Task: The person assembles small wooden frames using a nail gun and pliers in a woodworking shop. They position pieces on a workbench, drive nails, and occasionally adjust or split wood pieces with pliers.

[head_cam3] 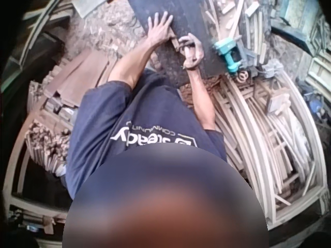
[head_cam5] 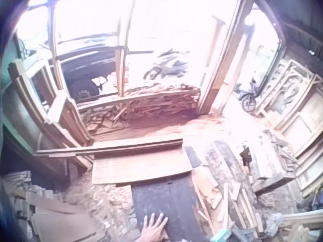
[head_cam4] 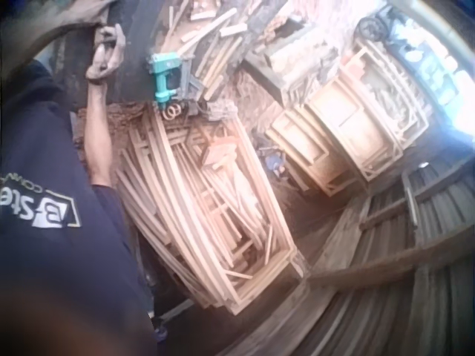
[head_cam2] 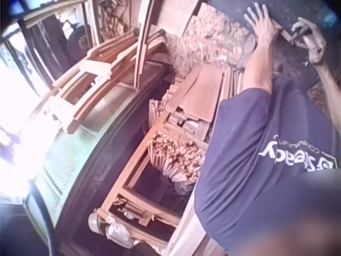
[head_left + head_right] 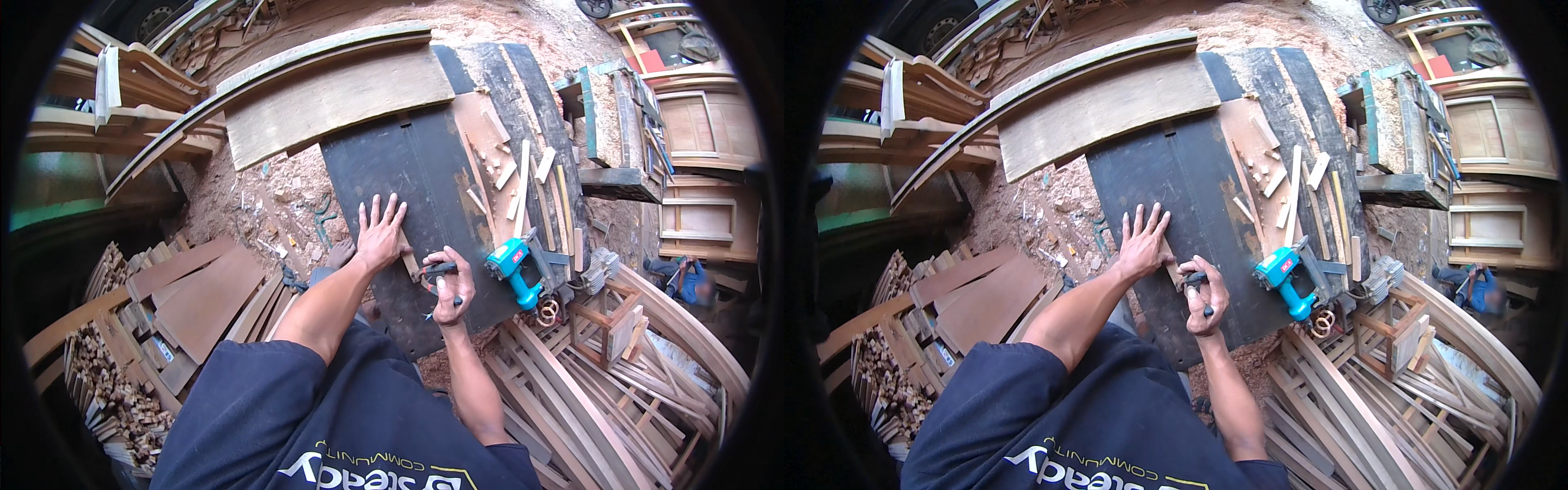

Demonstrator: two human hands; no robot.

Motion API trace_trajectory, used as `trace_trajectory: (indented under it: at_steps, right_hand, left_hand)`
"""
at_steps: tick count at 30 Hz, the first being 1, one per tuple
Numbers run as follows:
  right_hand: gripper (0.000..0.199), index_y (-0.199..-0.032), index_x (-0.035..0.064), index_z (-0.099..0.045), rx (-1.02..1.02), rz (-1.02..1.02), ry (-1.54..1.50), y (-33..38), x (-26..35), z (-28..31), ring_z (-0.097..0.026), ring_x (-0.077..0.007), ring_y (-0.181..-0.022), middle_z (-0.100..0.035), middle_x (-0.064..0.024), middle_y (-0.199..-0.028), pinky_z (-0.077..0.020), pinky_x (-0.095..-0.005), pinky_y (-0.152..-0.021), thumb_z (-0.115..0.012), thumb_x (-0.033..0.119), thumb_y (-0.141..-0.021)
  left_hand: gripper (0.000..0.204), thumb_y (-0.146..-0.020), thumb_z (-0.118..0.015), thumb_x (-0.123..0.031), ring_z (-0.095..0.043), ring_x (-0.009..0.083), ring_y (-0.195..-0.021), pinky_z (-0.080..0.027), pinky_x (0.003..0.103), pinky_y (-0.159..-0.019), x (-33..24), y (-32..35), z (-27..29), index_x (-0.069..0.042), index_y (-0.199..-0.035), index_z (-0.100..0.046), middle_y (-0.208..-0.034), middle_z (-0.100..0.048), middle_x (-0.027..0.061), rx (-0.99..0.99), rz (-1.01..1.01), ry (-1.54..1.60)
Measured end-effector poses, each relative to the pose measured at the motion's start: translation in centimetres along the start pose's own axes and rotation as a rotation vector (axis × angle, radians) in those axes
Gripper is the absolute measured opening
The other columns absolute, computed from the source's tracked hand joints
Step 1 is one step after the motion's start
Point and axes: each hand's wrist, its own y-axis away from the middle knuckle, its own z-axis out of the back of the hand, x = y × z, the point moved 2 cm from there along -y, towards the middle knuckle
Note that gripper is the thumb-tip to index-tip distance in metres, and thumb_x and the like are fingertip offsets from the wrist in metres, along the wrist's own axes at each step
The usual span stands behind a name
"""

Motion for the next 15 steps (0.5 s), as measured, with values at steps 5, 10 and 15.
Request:
trace_trajectory:
  at_steps: [5, 10, 15]
  right_hand:
    - [0.048, -0.133, -0.0055, -0.05, 0.23, 0.128, 0.074, 1.2, -0.2, 0.3, -0.064, -0.0288, -0.097, -0.066, -0.0222, -0.107, -0.0531, -0.0407, -0.088, -0.051, 0.014, -0.089]
    - [0.029, -0.114, -0.0012, -0.056, 0.31, 0.238, 0.052, 2.1, 0.4, 0.8, -0.065, -0.0284, -0.088, -0.067, -0.0196, -0.095, -0.0535, -0.0416, -0.087, -0.052, 0.01, -0.088]
    - [0.016, -0.098, 0.0002, -0.057, 0.267, 0.111, 0.092, -0.1, -0.8, -0.9, -0.059, -0.0219, -0.068, -0.06, -0.012, -0.082, -0.0485, -0.0327, -0.065, -0.053, 0.003, -0.083]
  left_hand:
    - [0.106, -0.075, -0.077, -0.054, -0.001, 0.0397, -0.154, 0.002, 0.065, -0.119, -0.2, 0.0, -0.4, -0.016, -0.159, -0.024, -0.167, -0.011, 0.0093, 0.015, 0.031, -0.007]
    - [0.112, -0.072, -0.079, -0.057, 0.001, 0.0386, -0.154, 0.003, 0.067, -0.118, -0.3, -0.2, -0.3, -0.017, -0.159, -0.022, -0.168, -0.007, 0.0075, 0.001, 0.126, -0.01]
    - [0.112, -0.072, -0.078, -0.057, 0.002, 0.0385, -0.154, 0.004, 0.068, -0.117, 0.0, -0.2, -0.4, -0.019, -0.16, -0.021, -0.168, -0.006, 0.0073, 0.002, 0.124, -0.002]
